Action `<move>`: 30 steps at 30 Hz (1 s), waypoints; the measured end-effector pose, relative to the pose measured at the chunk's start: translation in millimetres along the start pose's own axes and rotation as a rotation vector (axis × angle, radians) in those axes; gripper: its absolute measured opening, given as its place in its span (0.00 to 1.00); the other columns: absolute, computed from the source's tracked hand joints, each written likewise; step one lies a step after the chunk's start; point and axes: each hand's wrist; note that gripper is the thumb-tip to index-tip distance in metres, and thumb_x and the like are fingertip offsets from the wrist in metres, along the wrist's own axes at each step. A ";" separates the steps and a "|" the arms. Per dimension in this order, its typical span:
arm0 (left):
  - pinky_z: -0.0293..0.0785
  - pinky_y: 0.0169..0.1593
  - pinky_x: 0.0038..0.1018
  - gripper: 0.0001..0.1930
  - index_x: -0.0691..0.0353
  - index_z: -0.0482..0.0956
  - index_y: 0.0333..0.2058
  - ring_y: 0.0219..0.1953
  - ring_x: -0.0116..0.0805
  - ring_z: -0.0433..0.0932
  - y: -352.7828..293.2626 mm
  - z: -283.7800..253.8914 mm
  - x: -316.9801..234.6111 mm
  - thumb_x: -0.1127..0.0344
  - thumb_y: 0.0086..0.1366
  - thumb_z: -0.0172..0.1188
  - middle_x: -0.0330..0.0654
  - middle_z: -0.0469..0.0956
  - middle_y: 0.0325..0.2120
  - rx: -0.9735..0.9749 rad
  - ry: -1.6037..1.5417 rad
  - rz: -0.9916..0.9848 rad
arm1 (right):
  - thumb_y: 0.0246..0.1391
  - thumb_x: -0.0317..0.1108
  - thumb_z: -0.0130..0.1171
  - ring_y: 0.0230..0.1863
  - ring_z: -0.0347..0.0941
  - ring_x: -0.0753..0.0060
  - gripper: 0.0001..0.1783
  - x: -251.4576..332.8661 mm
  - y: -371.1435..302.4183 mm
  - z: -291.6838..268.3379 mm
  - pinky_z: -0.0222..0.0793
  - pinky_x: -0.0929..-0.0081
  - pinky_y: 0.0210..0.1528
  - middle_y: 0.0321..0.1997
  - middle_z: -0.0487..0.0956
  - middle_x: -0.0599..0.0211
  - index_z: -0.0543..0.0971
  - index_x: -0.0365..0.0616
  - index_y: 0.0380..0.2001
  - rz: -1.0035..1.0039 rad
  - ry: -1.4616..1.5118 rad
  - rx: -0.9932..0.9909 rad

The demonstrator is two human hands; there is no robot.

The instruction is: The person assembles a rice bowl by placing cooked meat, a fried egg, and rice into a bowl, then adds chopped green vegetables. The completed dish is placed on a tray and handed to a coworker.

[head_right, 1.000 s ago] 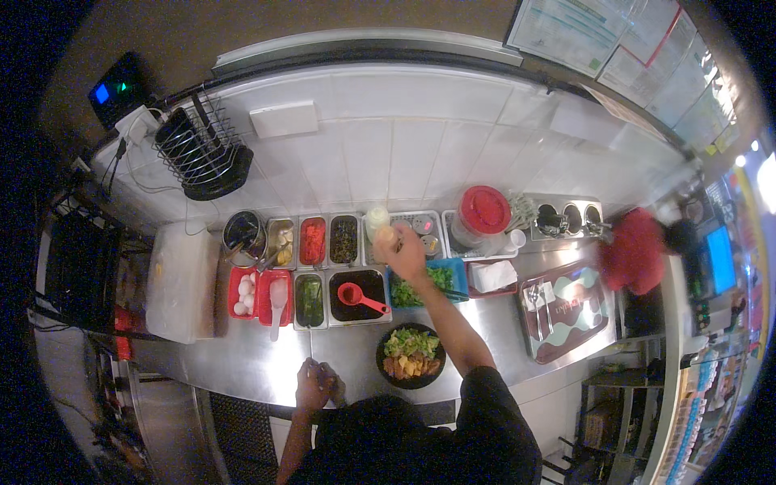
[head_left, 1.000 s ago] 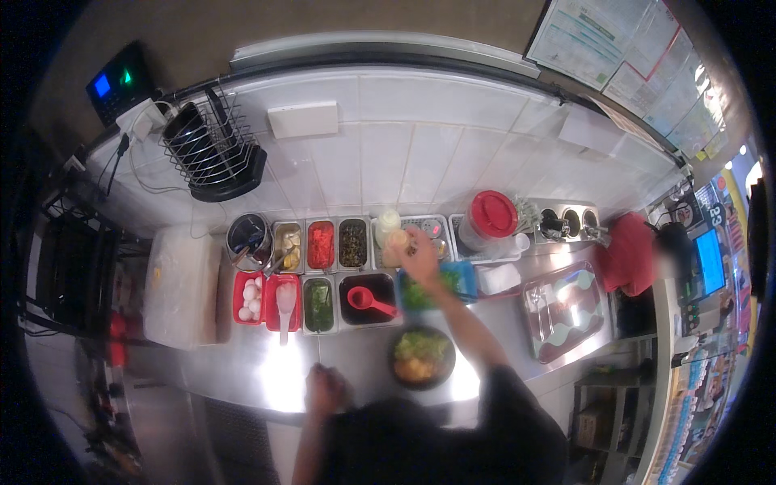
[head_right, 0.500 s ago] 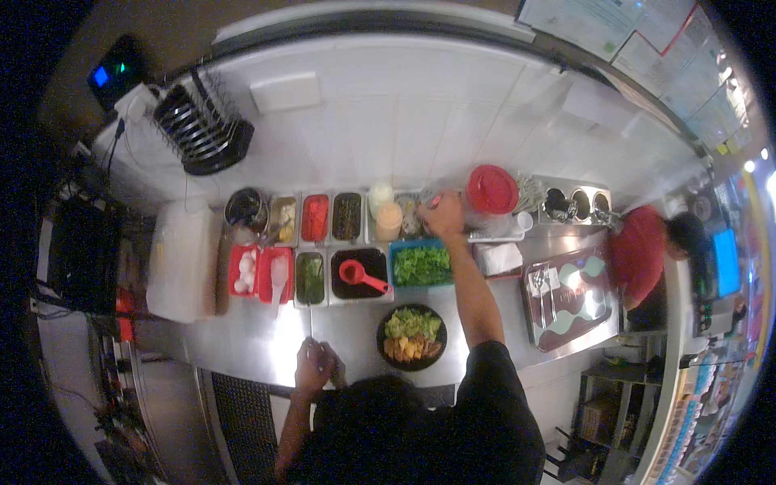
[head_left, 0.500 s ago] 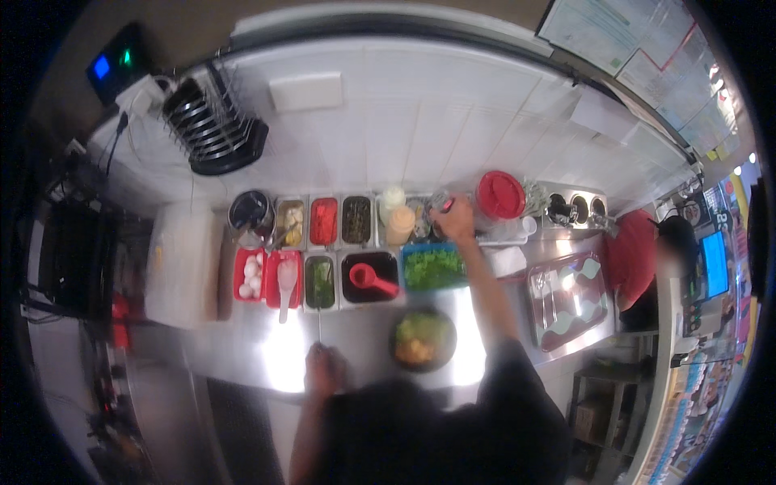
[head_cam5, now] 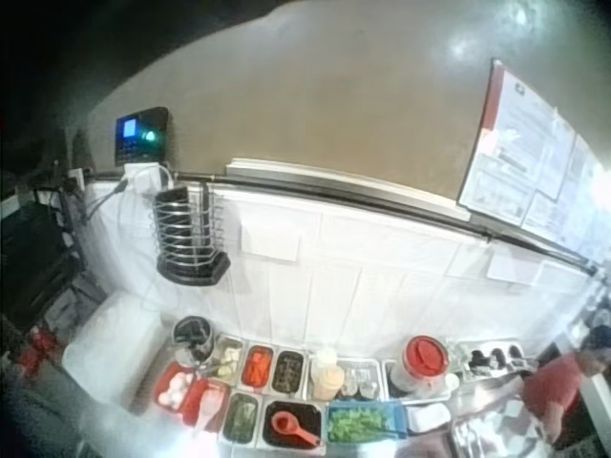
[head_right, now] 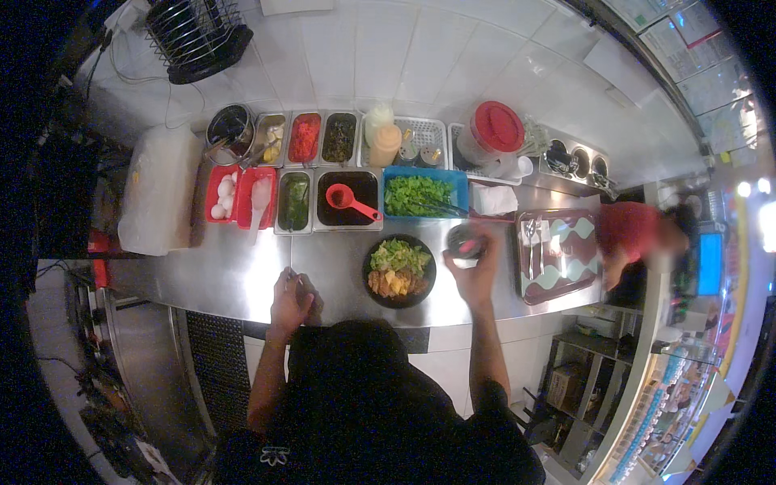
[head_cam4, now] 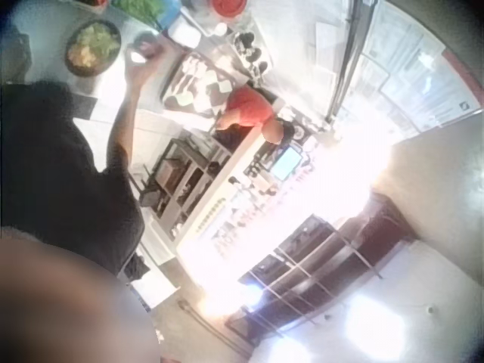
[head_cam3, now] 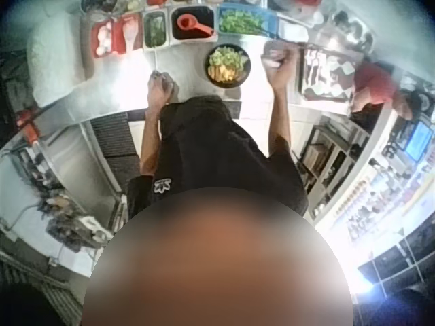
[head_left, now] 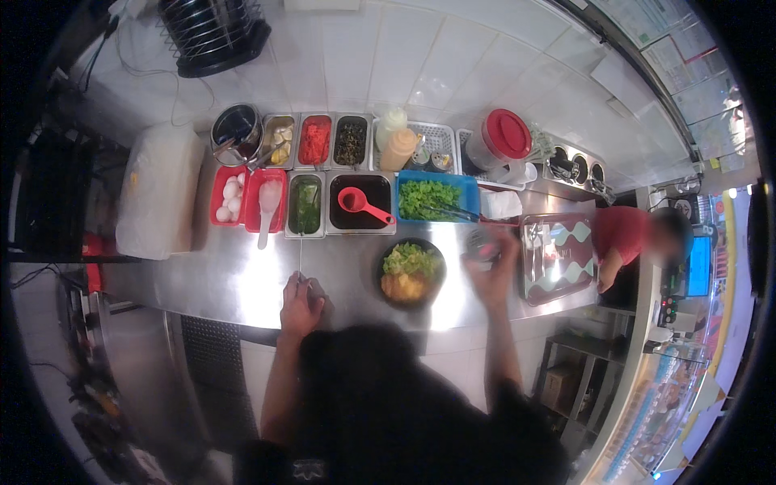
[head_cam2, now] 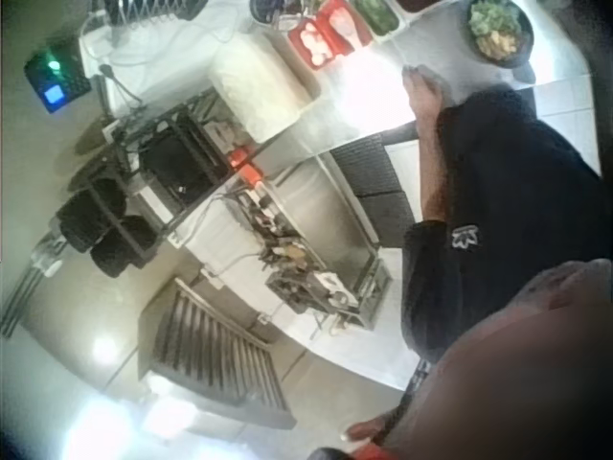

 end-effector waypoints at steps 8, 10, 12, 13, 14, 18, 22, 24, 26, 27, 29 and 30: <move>0.67 0.69 0.49 0.32 0.62 0.71 0.63 0.70 0.60 0.61 -1.8 2.9 3.4 0.58 0.62 0.69 0.57 0.59 0.71 -0.025 -0.003 0.026 | 0.35 0.27 0.72 0.68 0.63 0.41 0.34 -63.4 -41.1 6.3 0.60 0.47 0.72 0.61 0.75 0.62 0.78 0.52 0.53 -0.350 -0.746 0.272; 0.67 0.69 0.49 0.32 0.62 0.72 0.62 0.71 0.60 0.61 -1.9 4.1 2.2 0.58 0.62 0.69 0.57 0.58 0.71 -0.010 0.006 -0.005 | 0.36 0.27 0.72 0.68 0.63 0.41 0.34 -66.2 -43.3 4.7 0.60 0.47 0.73 0.62 0.76 0.64 0.79 0.53 0.53 -0.403 -0.765 0.301; 0.66 0.70 0.48 0.31 0.62 0.72 0.62 0.71 0.60 0.60 -3.2 1.1 0.7 0.59 0.62 0.69 0.56 0.58 0.71 -0.005 -0.024 -0.011 | 0.35 0.26 0.72 0.69 0.63 0.41 0.35 -61.1 -40.3 5.2 0.61 0.47 0.72 0.63 0.76 0.66 0.79 0.54 0.53 -0.382 -0.754 0.332; 0.66 0.70 0.48 0.31 0.62 0.72 0.62 0.71 0.60 0.60 -2.8 -0.3 -0.3 0.59 0.62 0.69 0.56 0.58 0.71 -0.003 -0.040 -0.014 | 0.34 0.26 0.72 0.69 0.64 0.41 0.36 -59.1 -39.9 4.7 0.62 0.47 0.72 0.62 0.77 0.65 0.79 0.54 0.53 -0.413 -0.746 0.328; 0.66 0.70 0.48 0.31 0.63 0.72 0.62 0.71 0.60 0.60 -4.0 2.1 2.8 0.59 0.62 0.69 0.56 0.58 0.71 -0.024 -0.033 0.001 | 0.32 0.26 0.72 0.69 0.64 0.42 0.37 -57.6 -40.1 6.4 0.62 0.47 0.72 0.62 0.77 0.65 0.79 0.54 0.53 -0.443 -0.734 0.325; 0.66 0.70 0.48 0.31 0.63 0.71 0.62 0.71 0.59 0.60 -5.2 6.1 7.0 0.60 0.62 0.69 0.56 0.58 0.71 -0.060 -0.029 0.028 | 0.34 0.25 0.72 0.70 0.63 0.41 0.36 -53.8 -36.3 19.8 0.61 0.47 0.72 0.63 0.77 0.66 0.79 0.54 0.53 -0.498 -0.699 0.287; 0.65 0.71 0.46 0.31 0.63 0.71 0.62 0.72 0.58 0.59 -4.5 1.0 3.8 0.61 0.63 0.68 0.56 0.58 0.71 -0.033 -0.056 0.006 | 0.37 0.26 0.72 0.71 0.60 0.40 0.35 -47.8 -27.2 37.2 0.60 0.45 0.72 0.66 0.74 0.67 0.79 0.53 0.55 -0.517 -0.705 0.360; 0.64 0.71 0.46 0.30 0.63 0.72 0.62 0.72 0.57 0.59 -4.9 -0.7 2.9 0.61 0.63 0.68 0.56 0.59 0.71 -0.013 -0.068 -0.022 | 0.37 0.26 0.72 0.71 0.60 0.39 0.36 -44.0 -24.9 45.5 0.60 0.45 0.72 0.66 0.74 0.66 0.78 0.52 0.55 -0.513 -0.706 0.403; 0.64 0.71 0.45 0.30 0.64 0.72 0.62 0.73 0.57 0.58 -5.0 -1.7 2.3 0.61 0.63 0.68 0.56 0.59 0.71 -0.009 -0.081 -0.039 | 0.36 0.26 0.72 0.71 0.60 0.39 0.36 -43.0 -24.7 53.3 0.59 0.44 0.72 0.67 0.73 0.65 0.78 0.52 0.56 -0.526 -0.701 0.431; 0.64 0.72 0.45 0.30 0.64 0.72 0.62 0.73 0.57 0.58 -5.1 -1.8 2.2 0.61 0.63 0.68 0.56 0.59 0.71 -0.014 -0.088 -0.041 | 0.36 0.26 0.73 0.72 0.60 0.39 0.36 -41.1 -26.5 57.2 0.59 0.44 0.72 0.67 0.73 0.64 0.78 0.52 0.55 -0.524 -0.679 0.435; 0.63 0.72 0.45 0.30 0.64 0.72 0.62 0.73 0.57 0.58 -6.4 -1.3 3.0 0.61 0.64 0.68 0.56 0.58 0.71 -0.025 -0.094 -0.040 | 0.35 0.26 0.73 0.72 0.59 0.38 0.37 -36.1 -31.6 64.0 0.59 0.45 0.73 0.67 0.73 0.63 0.78 0.51 0.55 -0.516 -0.635 0.441; 0.63 0.72 0.45 0.30 0.63 0.72 0.62 0.73 0.57 0.57 -6.7 -0.4 3.7 0.61 0.64 0.67 0.56 0.58 0.71 -0.031 -0.094 -0.037 | 0.35 0.26 0.74 0.71 0.59 0.38 0.37 -36.4 -33.4 66.3 0.58 0.44 0.73 0.67 0.73 0.63 0.78 0.51 0.56 -0.523 -0.637 0.443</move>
Point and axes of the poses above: each hand's wrist, its own y-axis towards the middle knuckle, its own z-axis out of the palm, x = y × z
